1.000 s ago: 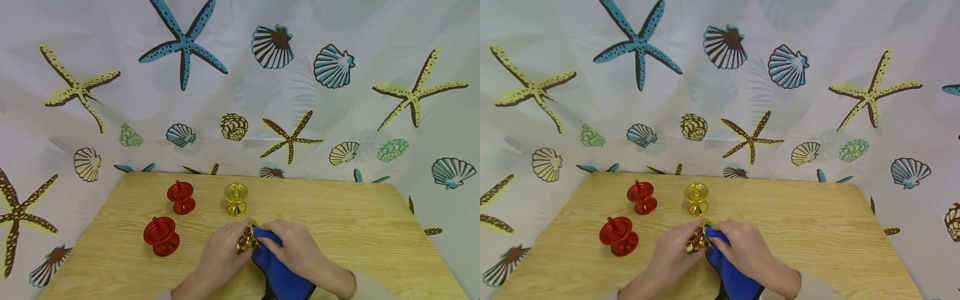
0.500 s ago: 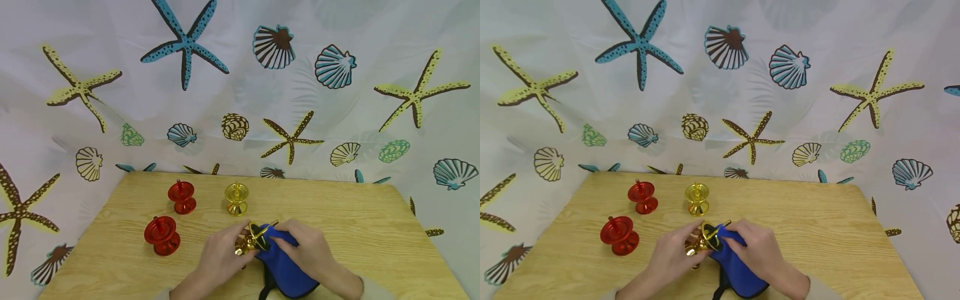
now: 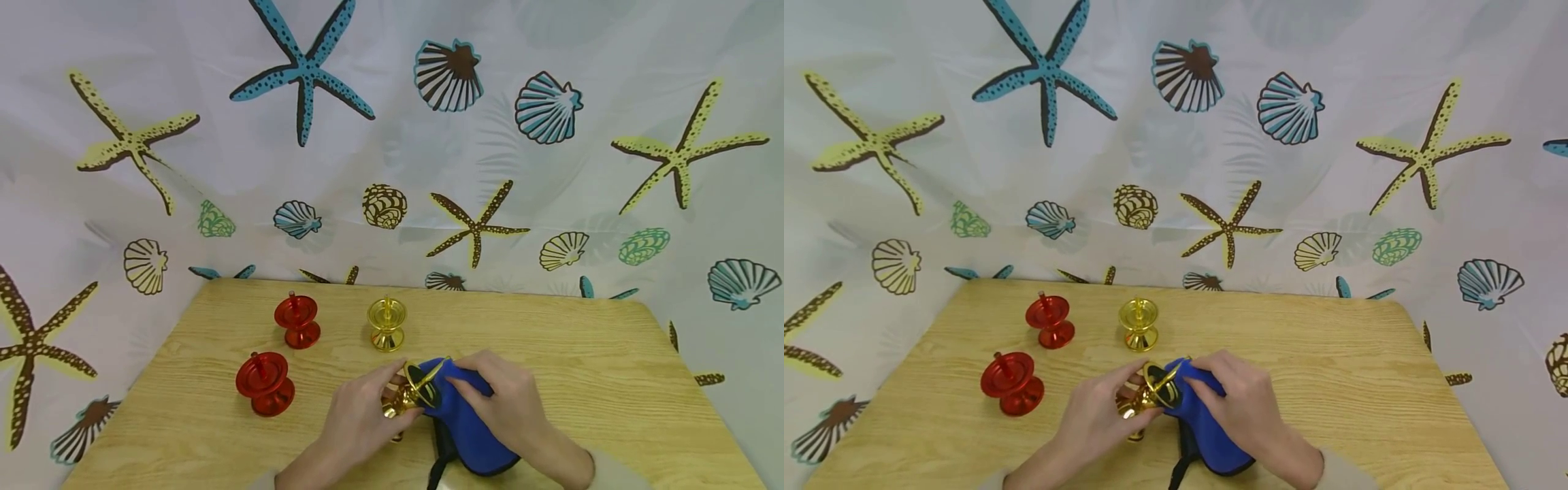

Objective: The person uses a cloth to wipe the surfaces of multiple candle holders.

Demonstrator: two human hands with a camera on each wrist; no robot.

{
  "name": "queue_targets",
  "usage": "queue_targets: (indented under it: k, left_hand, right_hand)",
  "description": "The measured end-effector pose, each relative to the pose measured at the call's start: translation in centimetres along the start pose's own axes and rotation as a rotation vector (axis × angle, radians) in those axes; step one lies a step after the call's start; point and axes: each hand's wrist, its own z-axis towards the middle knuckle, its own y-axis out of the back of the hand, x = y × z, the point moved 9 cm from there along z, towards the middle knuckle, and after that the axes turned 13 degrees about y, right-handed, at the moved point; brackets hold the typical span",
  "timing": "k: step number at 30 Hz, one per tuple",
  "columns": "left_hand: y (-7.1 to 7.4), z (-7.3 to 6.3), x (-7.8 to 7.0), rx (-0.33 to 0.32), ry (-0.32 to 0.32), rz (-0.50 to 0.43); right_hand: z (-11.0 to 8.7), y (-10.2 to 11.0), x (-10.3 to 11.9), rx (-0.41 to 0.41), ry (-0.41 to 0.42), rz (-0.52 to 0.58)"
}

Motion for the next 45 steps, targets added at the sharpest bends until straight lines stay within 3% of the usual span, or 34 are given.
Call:
queue_targets:
  k: [5, 10, 20, 27, 35, 45]
  left_hand:
    - [-0.3, 0.4, 0.5, 0.051, 0.065, -0.084]
    - [0.0, 0.7, 1.2, 0.079, 0.161, -0.193]
    - [0.7, 1.3, 2.9, 0.083, 0.376, -0.444]
    - [0.7, 1.6, 3.0, 0.098, 0.405, -0.511]
    - [0.4, 1.9, 2.8, 0.111, 0.401, -0.561]
    - [-0.5, 1.5, 2.4, 0.164, 0.426, -0.532]
  right_hand:
    - [-0.3, -0.7, 0.3, -0.006, -0.013, 0.017]
    - [-0.8, -0.8, -0.2, -0.007, -0.082, 0.079]
    - [-1.2, 1.2, -0.7, -0.167, -0.019, 0.168]
    - [-1.9, 1.3, -0.2, -0.226, 0.052, 0.18]
    - [-1.7, 0.4, 0.9, -0.211, 0.112, 0.109]
    - [-0.9, -0.2, 1.1, -0.197, 0.134, 0.08]
